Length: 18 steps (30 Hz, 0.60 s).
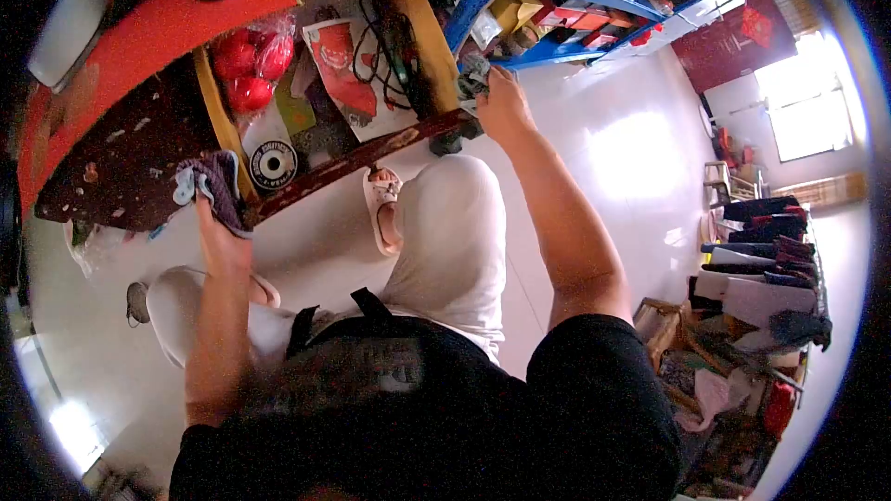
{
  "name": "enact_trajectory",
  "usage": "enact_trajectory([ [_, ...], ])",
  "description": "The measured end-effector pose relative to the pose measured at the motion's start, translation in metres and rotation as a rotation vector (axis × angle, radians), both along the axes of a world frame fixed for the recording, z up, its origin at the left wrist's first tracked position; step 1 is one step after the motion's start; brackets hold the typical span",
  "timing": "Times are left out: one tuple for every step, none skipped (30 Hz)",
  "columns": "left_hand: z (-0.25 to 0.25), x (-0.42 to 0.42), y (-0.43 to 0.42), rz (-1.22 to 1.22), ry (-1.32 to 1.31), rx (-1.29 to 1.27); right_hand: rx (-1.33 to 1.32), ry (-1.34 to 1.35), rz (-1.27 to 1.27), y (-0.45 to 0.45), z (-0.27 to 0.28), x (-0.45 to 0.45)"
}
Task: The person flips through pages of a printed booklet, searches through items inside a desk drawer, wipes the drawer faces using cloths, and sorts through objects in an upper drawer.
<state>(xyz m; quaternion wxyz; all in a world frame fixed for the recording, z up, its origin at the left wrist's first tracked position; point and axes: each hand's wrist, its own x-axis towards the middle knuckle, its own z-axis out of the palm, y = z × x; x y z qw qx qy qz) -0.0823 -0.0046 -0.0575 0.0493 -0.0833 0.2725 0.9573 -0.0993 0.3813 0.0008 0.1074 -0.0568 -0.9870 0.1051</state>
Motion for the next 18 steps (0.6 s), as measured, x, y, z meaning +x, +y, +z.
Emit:
enact_trajectory([
  [-0.003, 0.0, 0.0, 0.002, -0.006, 0.001, -0.056, 0.078, 0.008, 0.002, -0.001, 0.002],
  [-0.007, -0.002, -0.001, 0.005, 0.017, 0.011, -0.147, -0.084, -0.1, -0.009, -0.002, 0.006],
  [-0.009, -0.002, -0.002, 0.008, 0.04, 0.021, -0.15, -0.087, -0.098, -0.021, -0.004, 0.014],
  [-0.008, -0.001, -0.001, 0.003, 0.062, 0.007, -0.169, 0.01, 0.015, -0.033, -0.006, 0.023],
  [-0.007, -0.003, -0.001, 0.006, 0.065, 0.001, -0.19, 0.11, 0.128, -0.043, -0.009, 0.026],
  [-0.007, -0.002, 0.0, -0.001, 0.047, 0.002, -0.143, 0.087, 0.085, -0.054, -0.023, 0.027],
  [-0.006, -0.001, 0.0, -0.009, 0.028, 0.003, -0.152, 0.085, 0.083, -0.062, -0.031, 0.03],
  [-0.003, -0.001, 0.001, 0.012, -0.036, -0.017, -0.102, 0.034, 0.113, -0.079, -0.027, 0.035],
  [-0.004, -0.002, 0.001, 0.01, -0.03, -0.023, -0.049, -0.013, 0.143, -0.095, -0.026, 0.039],
  [-0.008, -0.002, 0.001, 0.005, -0.027, -0.013, -0.036, -0.019, 0.161, -0.109, -0.039, 0.041],
  [-0.009, -0.003, 0.0, 0.0, -0.024, -0.004, -0.022, -0.024, 0.177, -0.125, -0.052, 0.043],
  [-0.004, -0.002, 0.001, 0.004, -0.043, -0.042, -0.051, -0.005, 0.253, -0.147, -0.056, 0.046],
  [-0.001, 0.0, 0.002, -0.005, -0.035, -0.052, -0.08, 0.016, 0.324, -0.17, -0.057, 0.051],
  [0.002, 0.001, 0.003, -0.019, 0.004, -0.086, -0.136, 0.035, 0.412, -0.189, -0.046, 0.056],
  [0.005, 0.002, 0.004, -0.034, 0.045, -0.12, -0.191, 0.056, 0.499, -0.206, -0.036, 0.062],
  [-0.002, 0.0, -0.001, -0.06, 0.066, -0.141, -0.23, 0.123, 0.579, -0.222, -0.036, 0.064],
  [0.0, 0.003, -0.002, -0.13, 0.154, -0.101, -0.266, 0.193, 0.661, -0.232, -0.035, 0.066],
  [-0.011, 0.001, -0.007, -0.135, 0.166, -0.135, -0.272, 0.216, 0.651, -0.237, -0.032, 0.07],
])
